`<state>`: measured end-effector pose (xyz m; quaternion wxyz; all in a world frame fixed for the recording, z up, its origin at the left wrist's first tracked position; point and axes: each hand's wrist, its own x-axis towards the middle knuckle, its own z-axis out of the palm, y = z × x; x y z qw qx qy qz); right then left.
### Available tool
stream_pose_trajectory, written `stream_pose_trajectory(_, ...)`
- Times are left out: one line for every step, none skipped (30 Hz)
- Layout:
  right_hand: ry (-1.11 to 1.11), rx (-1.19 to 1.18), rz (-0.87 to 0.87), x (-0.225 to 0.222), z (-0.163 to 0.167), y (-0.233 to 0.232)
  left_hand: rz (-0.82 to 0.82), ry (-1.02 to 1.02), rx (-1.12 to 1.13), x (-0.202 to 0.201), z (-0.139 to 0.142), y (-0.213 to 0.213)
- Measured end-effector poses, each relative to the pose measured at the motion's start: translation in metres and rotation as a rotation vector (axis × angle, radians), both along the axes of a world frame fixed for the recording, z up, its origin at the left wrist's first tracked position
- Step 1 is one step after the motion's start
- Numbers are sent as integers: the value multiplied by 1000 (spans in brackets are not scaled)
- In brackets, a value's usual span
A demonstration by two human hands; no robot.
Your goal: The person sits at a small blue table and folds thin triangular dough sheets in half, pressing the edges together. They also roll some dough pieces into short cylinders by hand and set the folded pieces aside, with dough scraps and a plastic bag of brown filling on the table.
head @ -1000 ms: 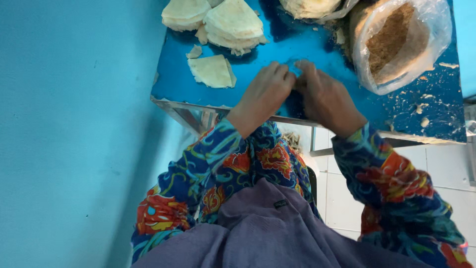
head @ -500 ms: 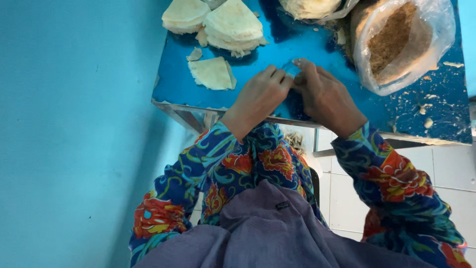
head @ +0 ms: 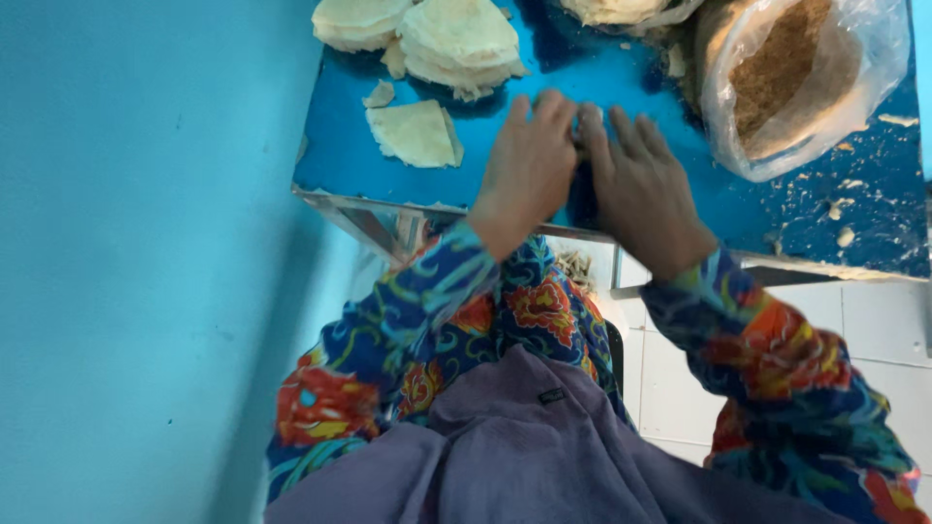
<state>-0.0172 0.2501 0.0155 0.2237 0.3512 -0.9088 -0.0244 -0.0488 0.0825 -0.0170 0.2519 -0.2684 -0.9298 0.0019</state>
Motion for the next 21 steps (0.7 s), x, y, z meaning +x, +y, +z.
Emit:
stream_pose_trajectory(-33,24,5,-8,3,0,-27,22,106,-4,-1,-1)
stream_pose_trajectory(-57,50,12,-16,7,-1,-52,53,214,-8,-1,-7)
stream_pose_trajectory(-131,23,28,-23,13,4,-76,89,322,-12,0,-13)
stream_pose_trajectory(-206,-4,46,-28,19,10,-67,69,348,-11,0,-23)
stream_pose_trajectory(-285,-34,65,-31,23,13,-59,45,372,-7,-1,-41)
stream_pose_trajectory(-290,-138,64,-35,25,14,-52,10,395,-2,-2,-58)
stream_pose_trajectory(-302,-243,57,-33,23,12,88,65,331,4,-3,-77)
stream_pose_trajectory(-319,-348,45,-30,22,12,225,115,266,11,-5,-94)
stream_pose_trajectory(-262,-329,38,-32,19,3,220,70,293,18,-6,-107)
stream_pose_trajectory(-183,-310,39,-32,15,-5,216,49,322,21,-7,-120)
stream_pose_trajectory(-101,-290,40,-34,19,-6,214,26,315,20,-6,-125)
stream_pose_trajectory(-140,-361,74,-32,22,-7,213,-7,308,19,-7,-127)
stream_pose_trajectory(-186,-430,106,-28,26,-3,211,-47,302,19,-8,-132)
stream_pose_trajectory(-238,-499,135,-24,31,3,197,-89,324,18,-9,-137)
stream_pose_trajectory(-324,-538,101,-11,33,14,181,-136,347,12,-10,-143)
stream_pose_trajectory(-413,-576,63,9,35,29,163,-187,371,9,-13,-148)
stream_pose_trajectory(-446,-555,100,28,32,42,173,-182,353,4,-17,-152)
stream_pose_trajectory(-480,-536,134,46,24,57,181,-181,334,-3,-20,-156)
stream_pose_trajectory(-538,-582,154,61,8,67,184,-189,314,-4,-27,-159)
stream_pose_trajectory(-597,-634,171,76,-13,73,114,-172,352,-2,-32,-161)
stream_pose_trajectory(-643,-688,196,87,-40,81,44,-141,390,-5,-37,-162)
